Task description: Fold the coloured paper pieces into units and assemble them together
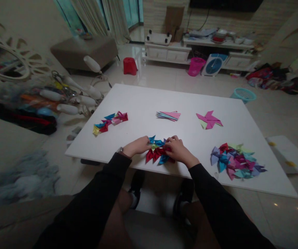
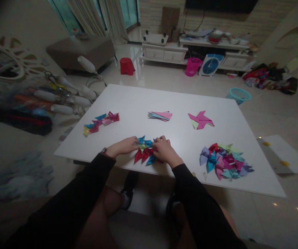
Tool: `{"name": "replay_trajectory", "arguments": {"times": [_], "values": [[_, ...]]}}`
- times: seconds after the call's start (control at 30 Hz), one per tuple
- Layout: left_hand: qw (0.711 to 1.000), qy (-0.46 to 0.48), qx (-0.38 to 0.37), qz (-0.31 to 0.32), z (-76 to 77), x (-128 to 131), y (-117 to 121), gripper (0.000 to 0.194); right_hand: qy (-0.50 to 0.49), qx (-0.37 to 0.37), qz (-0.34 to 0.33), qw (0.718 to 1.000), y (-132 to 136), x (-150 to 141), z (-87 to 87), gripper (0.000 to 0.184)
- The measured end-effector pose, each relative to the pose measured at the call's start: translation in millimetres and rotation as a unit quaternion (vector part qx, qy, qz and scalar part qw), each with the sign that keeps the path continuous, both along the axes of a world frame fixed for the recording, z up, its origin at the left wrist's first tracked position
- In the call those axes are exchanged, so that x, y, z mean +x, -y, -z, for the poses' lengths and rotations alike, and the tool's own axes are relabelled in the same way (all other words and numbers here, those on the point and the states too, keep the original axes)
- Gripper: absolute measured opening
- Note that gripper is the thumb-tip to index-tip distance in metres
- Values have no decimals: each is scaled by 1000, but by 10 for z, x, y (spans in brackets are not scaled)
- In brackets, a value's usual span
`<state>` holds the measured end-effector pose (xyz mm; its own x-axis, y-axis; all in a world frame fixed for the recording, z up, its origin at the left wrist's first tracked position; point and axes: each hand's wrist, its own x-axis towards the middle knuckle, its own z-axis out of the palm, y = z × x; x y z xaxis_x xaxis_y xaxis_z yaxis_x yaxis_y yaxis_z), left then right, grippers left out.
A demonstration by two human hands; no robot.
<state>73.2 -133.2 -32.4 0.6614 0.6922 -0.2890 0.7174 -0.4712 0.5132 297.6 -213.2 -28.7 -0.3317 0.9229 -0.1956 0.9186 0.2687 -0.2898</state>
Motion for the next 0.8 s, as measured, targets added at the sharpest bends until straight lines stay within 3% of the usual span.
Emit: {"name": "replay_trajectory", "arguments": {"times": [0.37,0.5,0.67,0.8], "values": [[985,-168,16,-23,-127,-90,-64,38,-7,17,1,1000,39,54,-10,15],[978,-207,-25,-28,-204,-176,-48,34,-15,28,6,999,45,78,-15,15],[971,-200,-126,29,-219,-123,52,34,-16,19,7,1000,39,82,-39,18],[975,-148,-147,75,-134,-20,101,30,-12,20,7,1000,37,75,-47,18]]}}
